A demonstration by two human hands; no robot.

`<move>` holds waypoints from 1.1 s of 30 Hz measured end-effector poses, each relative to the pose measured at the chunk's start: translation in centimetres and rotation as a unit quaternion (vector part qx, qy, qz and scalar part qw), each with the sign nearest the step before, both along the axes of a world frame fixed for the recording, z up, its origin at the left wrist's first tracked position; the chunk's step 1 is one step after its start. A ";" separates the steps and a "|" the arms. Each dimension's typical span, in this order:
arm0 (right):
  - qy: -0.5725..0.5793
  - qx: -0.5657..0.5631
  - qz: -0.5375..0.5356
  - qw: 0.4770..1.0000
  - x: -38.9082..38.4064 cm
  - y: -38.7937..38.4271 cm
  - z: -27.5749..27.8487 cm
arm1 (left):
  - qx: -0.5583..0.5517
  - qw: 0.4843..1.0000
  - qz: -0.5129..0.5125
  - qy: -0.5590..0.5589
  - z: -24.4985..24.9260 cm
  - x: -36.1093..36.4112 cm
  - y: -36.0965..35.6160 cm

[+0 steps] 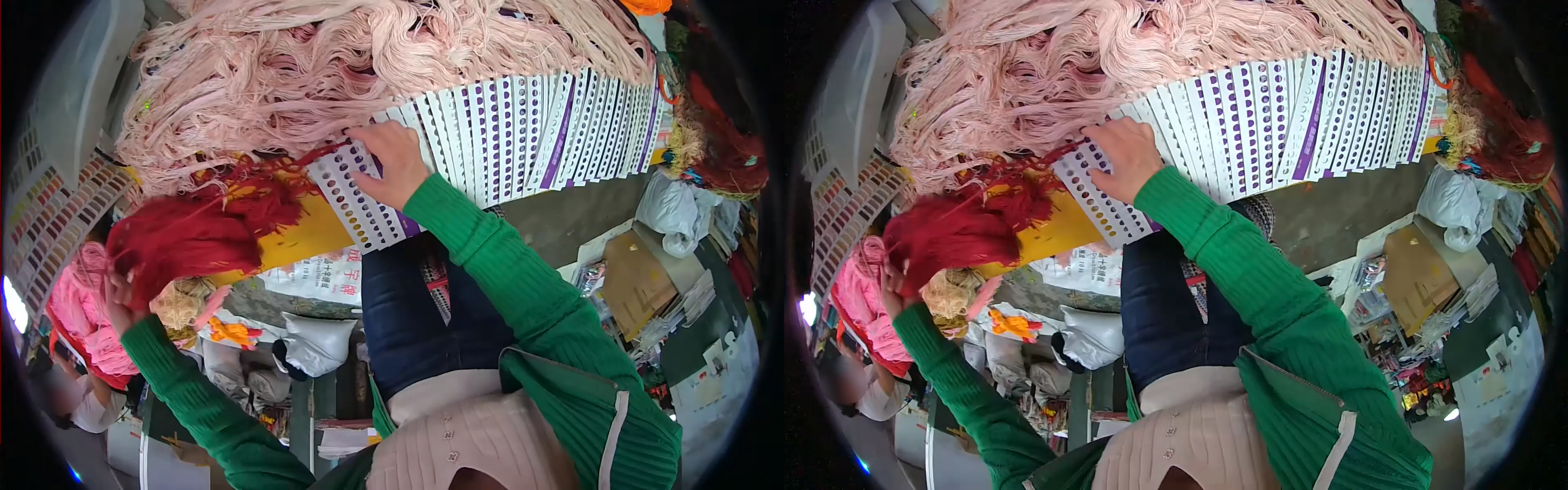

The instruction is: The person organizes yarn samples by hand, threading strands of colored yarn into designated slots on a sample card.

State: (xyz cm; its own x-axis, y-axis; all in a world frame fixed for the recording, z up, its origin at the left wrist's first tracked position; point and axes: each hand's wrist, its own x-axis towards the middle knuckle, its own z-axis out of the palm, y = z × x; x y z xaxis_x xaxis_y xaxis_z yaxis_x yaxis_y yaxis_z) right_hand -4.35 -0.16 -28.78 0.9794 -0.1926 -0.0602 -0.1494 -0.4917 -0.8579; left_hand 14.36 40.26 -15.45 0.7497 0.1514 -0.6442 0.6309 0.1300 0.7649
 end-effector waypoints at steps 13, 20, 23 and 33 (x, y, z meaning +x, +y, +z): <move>0.296 0.547 -0.047 0.782 0.8 1.1 6.2 | -0.370 0.889 -0.196 0.186 -5.6 -13.1 -26.2; 0.270 0.654 -0.090 0.701 0.3 0.4 5.7 | -0.355 0.903 -0.051 0.237 -4.2 -13.3 -26.2; 0.271 0.655 -0.101 0.698 0.4 0.4 5.6 | -0.250 0.943 -0.158 0.154 -4.1 -13.6 -26.8; 0.019 0.870 -0.224 0.438 -1.1 -7.5 6.7 | -0.571 0.807 0.042 0.142 -8.8 -10.6 -14.4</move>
